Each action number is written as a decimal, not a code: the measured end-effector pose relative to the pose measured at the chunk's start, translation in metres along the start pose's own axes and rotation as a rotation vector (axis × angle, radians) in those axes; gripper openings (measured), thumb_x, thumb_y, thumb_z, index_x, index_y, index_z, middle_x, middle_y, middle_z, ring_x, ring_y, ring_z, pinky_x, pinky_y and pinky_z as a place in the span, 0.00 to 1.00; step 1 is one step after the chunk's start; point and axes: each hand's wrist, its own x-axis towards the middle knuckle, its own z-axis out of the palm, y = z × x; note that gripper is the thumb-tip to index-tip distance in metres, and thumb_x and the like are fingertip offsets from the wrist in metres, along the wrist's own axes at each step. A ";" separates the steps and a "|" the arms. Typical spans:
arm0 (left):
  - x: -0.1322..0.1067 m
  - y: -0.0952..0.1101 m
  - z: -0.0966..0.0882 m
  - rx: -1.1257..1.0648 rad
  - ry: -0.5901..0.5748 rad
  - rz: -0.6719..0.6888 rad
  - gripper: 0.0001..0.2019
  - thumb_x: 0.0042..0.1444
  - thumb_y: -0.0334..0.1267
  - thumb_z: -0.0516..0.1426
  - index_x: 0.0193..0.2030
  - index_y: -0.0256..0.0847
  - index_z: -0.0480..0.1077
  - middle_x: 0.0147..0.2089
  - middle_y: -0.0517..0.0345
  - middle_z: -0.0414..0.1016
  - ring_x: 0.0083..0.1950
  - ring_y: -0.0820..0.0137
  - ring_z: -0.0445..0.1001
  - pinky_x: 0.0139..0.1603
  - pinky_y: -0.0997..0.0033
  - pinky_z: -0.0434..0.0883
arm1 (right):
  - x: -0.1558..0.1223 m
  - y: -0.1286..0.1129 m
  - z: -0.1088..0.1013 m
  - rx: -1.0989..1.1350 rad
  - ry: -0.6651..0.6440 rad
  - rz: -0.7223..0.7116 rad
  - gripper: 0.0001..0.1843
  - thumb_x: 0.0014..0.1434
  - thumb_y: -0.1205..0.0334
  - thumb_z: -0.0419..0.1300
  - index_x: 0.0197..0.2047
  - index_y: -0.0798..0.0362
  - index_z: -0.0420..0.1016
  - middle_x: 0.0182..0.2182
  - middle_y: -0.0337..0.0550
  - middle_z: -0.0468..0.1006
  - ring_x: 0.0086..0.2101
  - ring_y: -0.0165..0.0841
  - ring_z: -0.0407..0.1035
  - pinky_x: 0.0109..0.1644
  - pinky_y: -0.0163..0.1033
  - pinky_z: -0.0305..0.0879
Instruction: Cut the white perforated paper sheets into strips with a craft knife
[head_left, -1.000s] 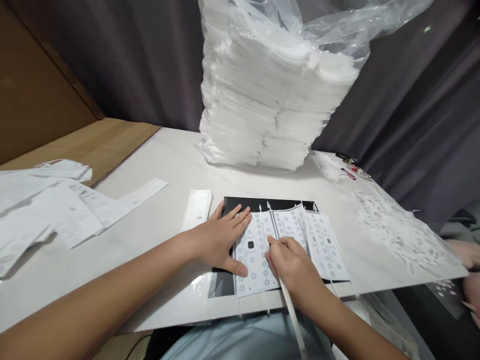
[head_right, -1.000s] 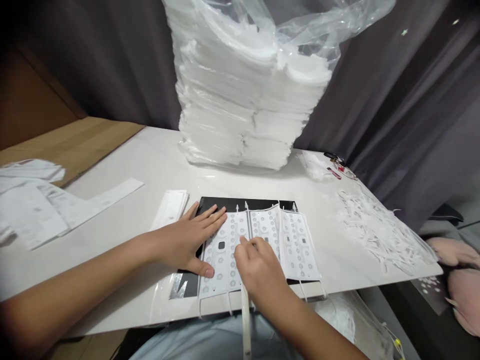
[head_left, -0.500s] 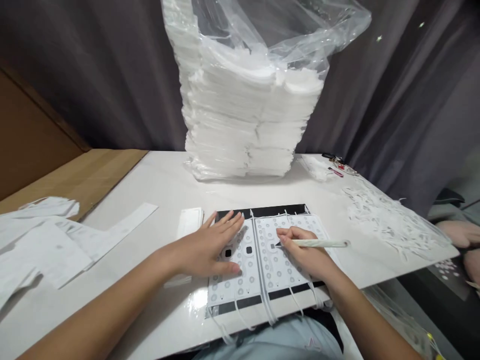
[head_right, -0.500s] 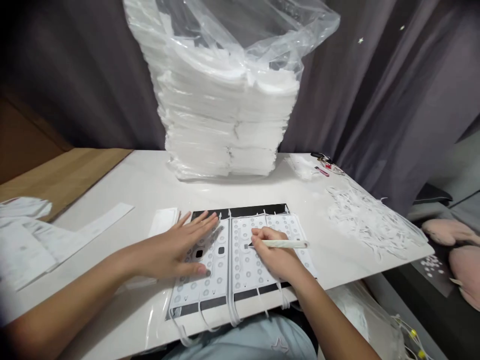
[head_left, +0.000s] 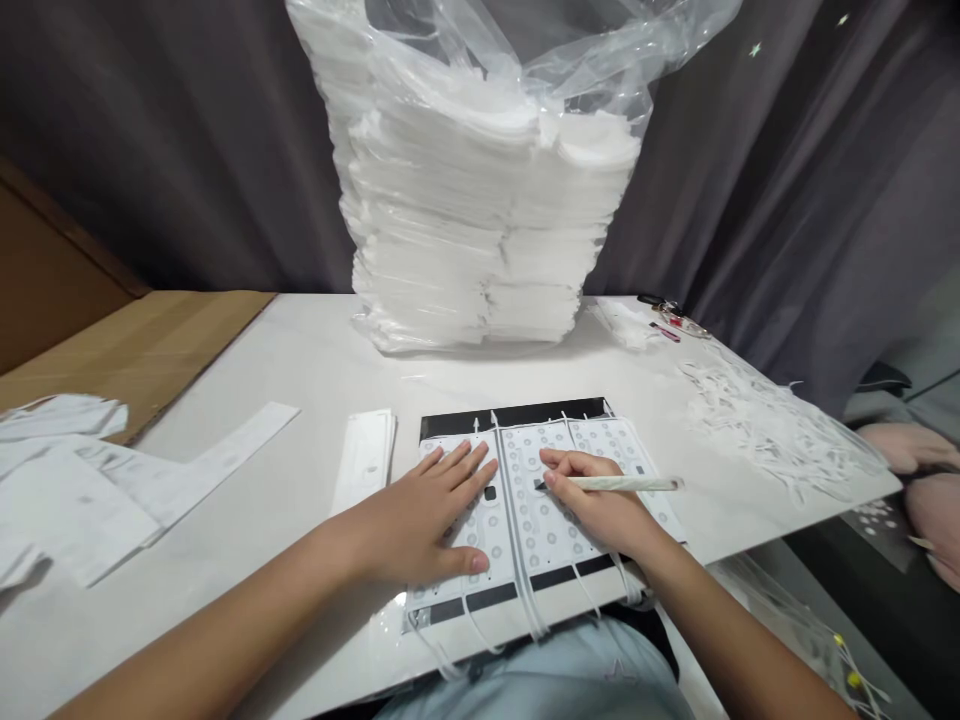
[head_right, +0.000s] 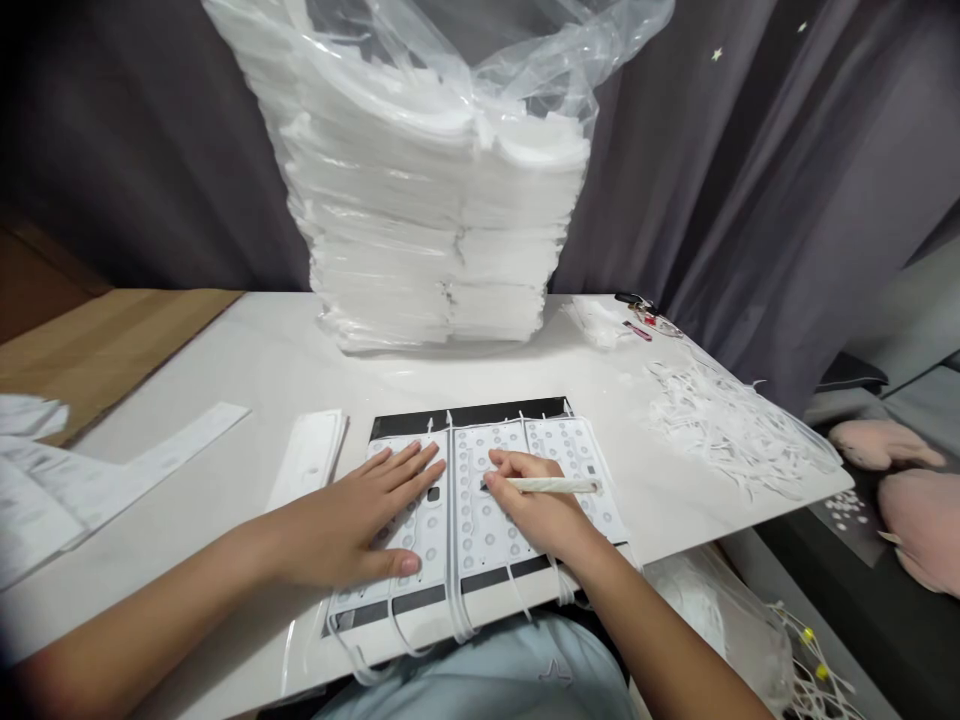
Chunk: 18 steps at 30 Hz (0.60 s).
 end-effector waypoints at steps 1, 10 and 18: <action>0.000 0.000 0.001 0.001 0.009 0.004 0.45 0.56 0.66 0.47 0.72 0.40 0.38 0.72 0.44 0.30 0.72 0.50 0.34 0.69 0.45 0.43 | 0.000 0.000 0.000 -0.008 -0.002 -0.001 0.12 0.57 0.56 0.58 0.24 0.50 0.68 0.52 0.52 0.75 0.55 0.42 0.68 0.58 0.50 0.60; 0.002 -0.008 0.010 -0.004 0.018 0.031 0.48 0.55 0.68 0.47 0.72 0.40 0.35 0.72 0.44 0.28 0.72 0.48 0.32 0.68 0.44 0.40 | -0.012 0.006 0.018 -0.548 0.039 -0.364 0.13 0.64 0.61 0.47 0.36 0.52 0.71 0.44 0.52 0.79 0.52 0.46 0.69 0.54 0.52 0.65; -0.027 0.012 -0.010 -0.195 0.181 0.156 0.31 0.62 0.56 0.50 0.68 0.47 0.55 0.68 0.46 0.56 0.67 0.50 0.57 0.61 0.51 0.62 | -0.013 0.021 -0.062 -0.413 0.545 -0.118 0.12 0.61 0.54 0.51 0.32 0.51 0.68 0.58 0.57 0.68 0.60 0.52 0.60 0.59 0.60 0.57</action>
